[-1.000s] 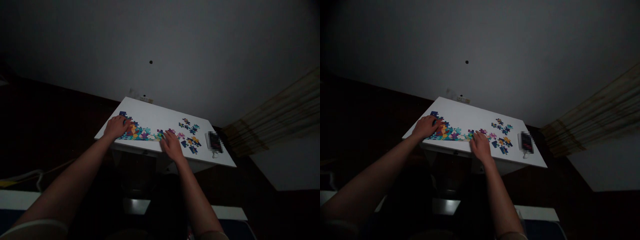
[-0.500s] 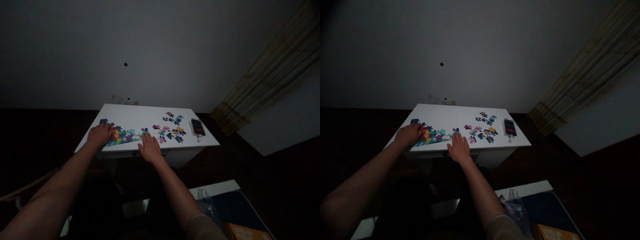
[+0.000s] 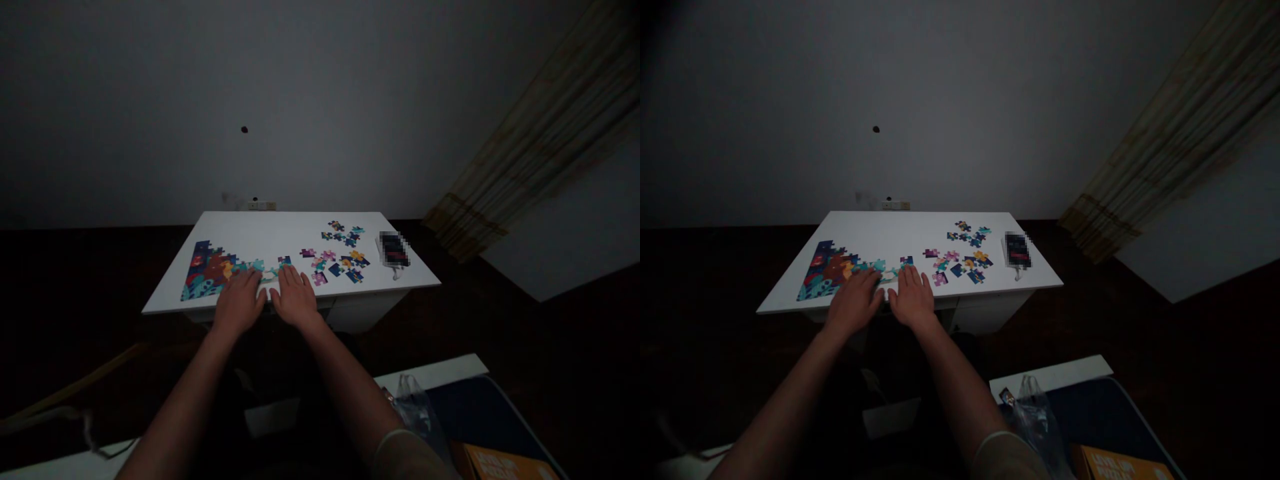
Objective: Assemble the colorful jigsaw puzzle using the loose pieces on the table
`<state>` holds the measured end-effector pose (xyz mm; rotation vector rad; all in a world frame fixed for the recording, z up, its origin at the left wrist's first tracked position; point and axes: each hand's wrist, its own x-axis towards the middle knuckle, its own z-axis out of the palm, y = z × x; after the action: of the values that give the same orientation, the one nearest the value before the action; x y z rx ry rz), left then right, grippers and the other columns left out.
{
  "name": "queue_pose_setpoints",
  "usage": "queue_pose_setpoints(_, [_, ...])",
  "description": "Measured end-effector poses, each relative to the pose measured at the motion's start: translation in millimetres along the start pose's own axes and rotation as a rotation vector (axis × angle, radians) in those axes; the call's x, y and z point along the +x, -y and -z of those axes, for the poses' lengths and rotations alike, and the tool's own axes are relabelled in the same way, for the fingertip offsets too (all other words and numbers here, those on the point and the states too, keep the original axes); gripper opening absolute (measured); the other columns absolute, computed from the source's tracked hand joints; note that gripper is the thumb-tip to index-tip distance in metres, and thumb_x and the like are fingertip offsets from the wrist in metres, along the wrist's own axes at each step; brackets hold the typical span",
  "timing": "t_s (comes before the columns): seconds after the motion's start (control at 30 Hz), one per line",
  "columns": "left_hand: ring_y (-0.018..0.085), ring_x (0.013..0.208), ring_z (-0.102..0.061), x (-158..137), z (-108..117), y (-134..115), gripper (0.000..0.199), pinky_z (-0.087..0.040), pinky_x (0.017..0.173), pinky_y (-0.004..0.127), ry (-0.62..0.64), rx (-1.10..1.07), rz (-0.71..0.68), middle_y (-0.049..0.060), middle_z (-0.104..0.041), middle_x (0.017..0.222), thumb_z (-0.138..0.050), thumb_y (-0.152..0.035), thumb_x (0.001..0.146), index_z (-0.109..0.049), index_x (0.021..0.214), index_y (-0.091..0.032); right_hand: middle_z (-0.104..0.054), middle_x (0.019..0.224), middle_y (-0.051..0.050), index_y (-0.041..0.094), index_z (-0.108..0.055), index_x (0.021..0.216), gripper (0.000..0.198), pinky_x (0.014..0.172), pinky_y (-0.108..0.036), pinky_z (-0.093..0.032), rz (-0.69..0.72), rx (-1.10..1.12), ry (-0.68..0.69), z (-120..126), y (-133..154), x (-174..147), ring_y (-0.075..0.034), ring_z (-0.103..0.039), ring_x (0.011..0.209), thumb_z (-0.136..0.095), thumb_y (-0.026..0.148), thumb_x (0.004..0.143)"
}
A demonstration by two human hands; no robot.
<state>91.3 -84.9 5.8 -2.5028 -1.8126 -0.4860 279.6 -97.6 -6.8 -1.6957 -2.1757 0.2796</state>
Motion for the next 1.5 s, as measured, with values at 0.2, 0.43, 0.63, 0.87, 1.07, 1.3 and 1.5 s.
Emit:
queue_pose_setpoints(0.2, [0.037,0.173,-0.043,-24.6,-31.3,-21.8,0.061,-0.035,0.140,0.065,-0.082,0.015,0.037,0.011,-0.055,0.180,-0.043,-0.035,0.114,-0.059,0.173,-0.031,-0.034,0.190,-0.018,0.014,-0.044,0.180,0.071,0.144,-0.061,-0.024,0.005,0.008,-0.004,-3.0,-2.1,0.9,-0.033,-0.029,0.179,-0.044,0.048,0.119])
queue_pose_setpoints(0.43, [0.035,0.174,-0.041,-25.5,-28.8,-13.6,0.063,-0.038,0.140,0.061,-0.049,0.035,0.013,0.009,-0.051,0.183,-0.043,-0.039,0.116,-0.054,0.177,-0.032,-0.038,0.188,-0.017,0.018,-0.046,0.181,0.069,0.143,-0.062,-0.025,0.012,0.025,-0.040,-5.7,-3.1,0.1,-0.035,-0.032,0.178,-0.047,0.045,0.117])
queue_pose_setpoints(0.63, [0.036,0.174,-0.042,-31.9,-22.7,-8.8,0.064,-0.037,0.140,0.060,-0.041,0.044,0.014,0.011,-0.049,0.184,-0.041,-0.044,0.117,-0.053,0.178,-0.028,-0.039,0.188,-0.018,0.018,-0.047,0.180,0.068,0.143,-0.064,-0.025,0.014,0.039,-0.048,-7.6,-1.0,-1.5,-0.036,-0.034,0.177,-0.049,0.044,0.116])
queue_pose_setpoints(0.87, [0.038,0.174,-0.040,-43.8,-22.3,8.5,0.066,-0.036,0.141,0.062,-0.061,0.032,0.063,0.004,-0.045,0.187,-0.042,-0.046,0.117,-0.044,0.182,-0.038,-0.060,0.175,-0.018,0.017,-0.057,0.172,0.060,0.136,-0.053,-0.041,0.027,0.163,-0.215,9.4,-33.6,10.1,-0.033,-0.054,0.163,-0.044,0.038,0.118])
queue_pose_setpoints(1.07, [0.040,0.173,-0.041,-47.3,-27.0,11.1,0.067,-0.037,0.139,0.064,-0.070,0.064,0.019,0.010,-0.045,0.187,-0.050,-0.042,0.114,-0.049,0.179,-0.027,-0.071,0.159,-0.024,0.008,-0.067,0.161,0.061,0.126,-0.050,-0.046,-0.356,-0.098,-0.332,91.0,-149.3,27.4,-0.038,-0.062,0.147,-0.051,0.010,0.103])
queue_pose_setpoints(1.3, [0.039,0.172,-0.044,-49.7,-29.7,12.4,0.069,-0.038,0.139,0.060,-0.121,0.093,-0.007,0.012,-0.045,0.186,-0.059,-0.031,0.110,-0.051,0.177,-0.022,-0.082,0.139,-0.017,0.023,-0.082,0.143,0.044,0.100,-0.035,-0.053,-0.445,-0.273,-0.002,118.4,-213.2,21.6,-0.033,-0.075,0.127,-0.063,0.019,0.104])
queue_pose_setpoints(1.5, [0.039,0.172,-0.043,-49.8,-30.5,14.2,0.068,-0.038,0.139,0.059,-0.118,0.078,-0.011,0.012,-0.046,0.186,-0.061,-0.029,0.109,-0.053,0.176,-0.022,-0.086,0.126,-0.020,0.020,-0.083,0.139,0.040,0.095,-0.036,-0.051,-0.434,-0.238,-0.167,110.6,-223.6,20.6,-0.033,-0.078,0.115,-0.053,0.030,0.114])
